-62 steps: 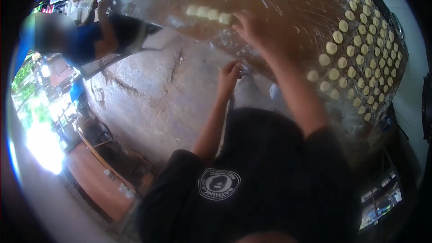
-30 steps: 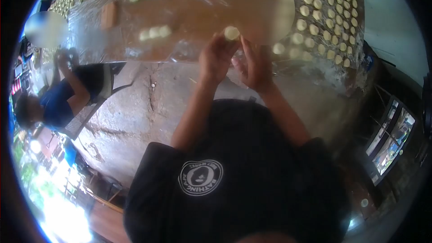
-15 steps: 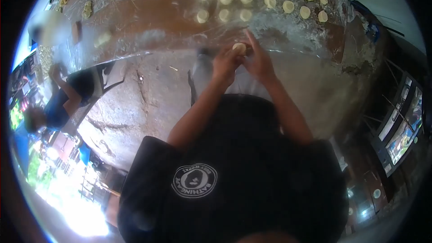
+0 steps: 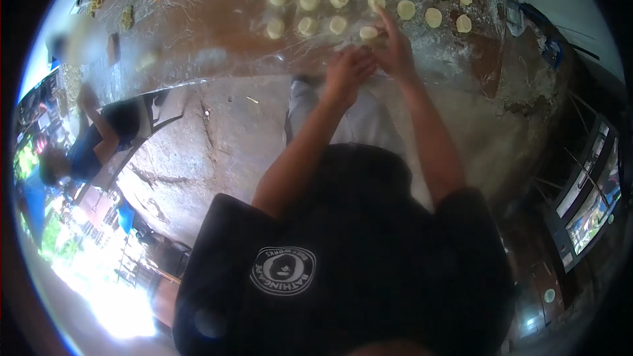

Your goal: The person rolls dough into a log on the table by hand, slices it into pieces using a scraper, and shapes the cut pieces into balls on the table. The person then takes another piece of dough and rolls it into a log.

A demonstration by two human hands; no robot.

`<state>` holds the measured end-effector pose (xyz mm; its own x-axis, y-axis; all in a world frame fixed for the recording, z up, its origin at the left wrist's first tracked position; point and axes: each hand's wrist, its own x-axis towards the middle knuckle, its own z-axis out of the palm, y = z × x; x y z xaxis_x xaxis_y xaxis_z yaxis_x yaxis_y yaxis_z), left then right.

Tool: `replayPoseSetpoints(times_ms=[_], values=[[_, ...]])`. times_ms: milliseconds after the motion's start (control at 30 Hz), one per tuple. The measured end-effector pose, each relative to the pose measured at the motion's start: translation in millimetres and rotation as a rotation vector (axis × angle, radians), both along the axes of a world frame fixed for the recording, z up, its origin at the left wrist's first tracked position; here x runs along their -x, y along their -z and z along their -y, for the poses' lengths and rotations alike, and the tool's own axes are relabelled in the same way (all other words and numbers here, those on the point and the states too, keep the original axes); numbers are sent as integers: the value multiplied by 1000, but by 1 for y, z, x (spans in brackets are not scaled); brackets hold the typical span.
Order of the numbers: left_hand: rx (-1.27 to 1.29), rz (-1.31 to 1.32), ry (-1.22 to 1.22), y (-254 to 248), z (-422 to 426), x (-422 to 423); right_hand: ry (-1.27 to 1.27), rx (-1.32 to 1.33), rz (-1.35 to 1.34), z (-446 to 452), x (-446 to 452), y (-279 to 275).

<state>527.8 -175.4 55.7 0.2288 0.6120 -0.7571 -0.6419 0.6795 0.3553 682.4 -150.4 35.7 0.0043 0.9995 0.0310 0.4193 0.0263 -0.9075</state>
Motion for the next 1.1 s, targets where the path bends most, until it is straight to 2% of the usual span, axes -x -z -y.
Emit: replayPoseSetpoints(times_ms=[133,167,267,367,667,867,1033,1100], values=[[-90,-196,244,0,15,13,-4,-8,3,-4,0,7],[-112,-255,292,3,16,13,5,-80,55,-6,-1,11],[-332,-445,400,12,9,11,10,-213,163,-7,-4,17],[-379,-542,460,19,-1,4,-15,-222,170,-9,-7,15],[-354,-505,439,20,-4,-11,70,-177,218,6,-9,19],[-251,-305,399,29,-10,-10,50,-181,234,-2,-7,18],[-364,-504,546,12,-5,3,49,-241,305,-3,-5,20],[-427,-559,584,12,1,10,30,-174,276,-1,-4,22]])
